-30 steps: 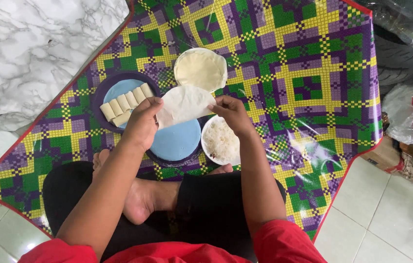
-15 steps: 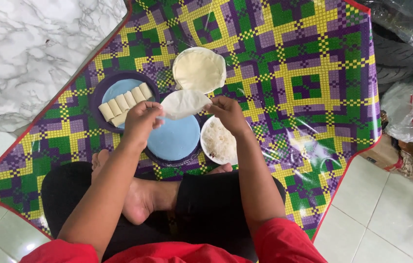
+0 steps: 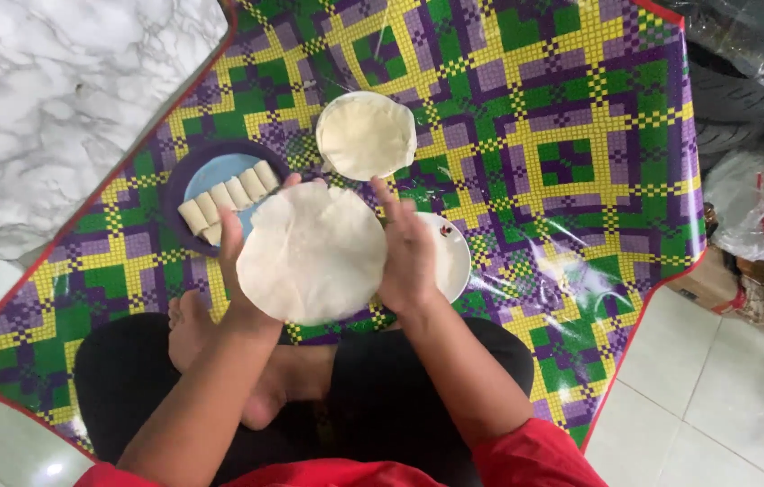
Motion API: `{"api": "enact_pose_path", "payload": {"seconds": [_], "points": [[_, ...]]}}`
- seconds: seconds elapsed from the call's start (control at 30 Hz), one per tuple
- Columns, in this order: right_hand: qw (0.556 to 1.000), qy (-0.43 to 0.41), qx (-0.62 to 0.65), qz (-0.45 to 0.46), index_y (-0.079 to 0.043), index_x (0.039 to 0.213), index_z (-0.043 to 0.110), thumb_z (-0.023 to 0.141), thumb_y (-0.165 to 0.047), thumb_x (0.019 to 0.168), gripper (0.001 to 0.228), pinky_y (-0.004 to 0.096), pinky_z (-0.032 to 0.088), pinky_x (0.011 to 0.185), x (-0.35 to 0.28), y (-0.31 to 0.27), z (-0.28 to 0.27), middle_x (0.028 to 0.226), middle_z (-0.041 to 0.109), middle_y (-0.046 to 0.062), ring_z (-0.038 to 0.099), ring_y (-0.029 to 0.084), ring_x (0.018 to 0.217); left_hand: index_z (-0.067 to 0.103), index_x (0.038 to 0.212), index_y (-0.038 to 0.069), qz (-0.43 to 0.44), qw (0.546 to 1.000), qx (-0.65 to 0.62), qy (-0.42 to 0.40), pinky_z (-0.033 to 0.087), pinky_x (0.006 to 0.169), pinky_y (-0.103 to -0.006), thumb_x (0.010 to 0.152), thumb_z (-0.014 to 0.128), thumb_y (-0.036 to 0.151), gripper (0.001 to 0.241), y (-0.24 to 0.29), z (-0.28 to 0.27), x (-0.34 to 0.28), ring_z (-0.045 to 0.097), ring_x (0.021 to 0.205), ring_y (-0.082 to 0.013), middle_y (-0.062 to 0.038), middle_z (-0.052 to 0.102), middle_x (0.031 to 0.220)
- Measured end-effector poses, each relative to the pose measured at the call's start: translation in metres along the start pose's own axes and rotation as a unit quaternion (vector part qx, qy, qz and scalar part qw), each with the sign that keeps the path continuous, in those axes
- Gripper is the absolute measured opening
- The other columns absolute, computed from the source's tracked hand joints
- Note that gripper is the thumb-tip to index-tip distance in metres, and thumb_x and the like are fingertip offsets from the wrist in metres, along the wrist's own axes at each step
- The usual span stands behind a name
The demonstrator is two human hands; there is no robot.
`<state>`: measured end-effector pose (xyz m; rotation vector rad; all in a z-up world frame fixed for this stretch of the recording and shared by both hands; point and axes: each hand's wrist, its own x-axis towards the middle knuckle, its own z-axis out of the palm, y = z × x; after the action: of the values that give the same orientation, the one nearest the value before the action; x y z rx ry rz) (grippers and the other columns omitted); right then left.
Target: Preparing food parcels by placing filling on thin wrappers and folding them into rectangular shapes.
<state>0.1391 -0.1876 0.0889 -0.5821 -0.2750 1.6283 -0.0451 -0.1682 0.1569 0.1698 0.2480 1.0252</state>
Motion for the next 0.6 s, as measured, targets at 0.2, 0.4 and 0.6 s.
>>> {"api": "enact_pose_path", "payload": {"seconds": [0.2,0.4,0.6], "points": [[0.991,0.076,-0.056,0.097,-0.018,0.160,0.044,0.061,-0.027,0.093,0.070,0.055,0.053,0.099,0.011,0.011,0.010,0.139,0.063,0.024,0.067,0.041,0.117,0.046,0.158,0.015,-0.033,0.985,0.059,0.156,0.038,0.120,-0.0528,0.100,0.049,0.047,0.067,0.002,0.007,0.011,0.058,0.134,-0.0316,-0.015,0.052,0.158],[0.962,0.183,-0.173,0.108,-0.011,0.132,0.070,0.070,-0.007,0.077,0.055,0.052,0.065,0.069,0.041,0.021,-0.029,0.097,0.076,0.022,0.078,0.035,0.080,0.051,0.155,0.013,-0.015,0.970,0.116,0.212,0.050,0.112,-0.0523,0.092,0.061,0.050,0.073,0.003,-0.040,0.024,0.069,0.120,-0.0328,-0.019,0.065,0.141],[0.971,0.147,-0.185,0.043,-0.009,0.128,0.069,0.065,-0.005,0.085,0.044,0.051,0.067,0.068,0.046,-0.023,-0.048,0.097,0.076,0.021,0.079,0.034,0.080,0.062,0.144,0.014,-0.084,0.944,0.234,0.215,0.057,0.105,-0.0526,0.093,0.066,0.018,0.051,-0.003,-0.080,0.036,0.073,0.112,-0.0339,-0.019,0.072,0.127]]}}
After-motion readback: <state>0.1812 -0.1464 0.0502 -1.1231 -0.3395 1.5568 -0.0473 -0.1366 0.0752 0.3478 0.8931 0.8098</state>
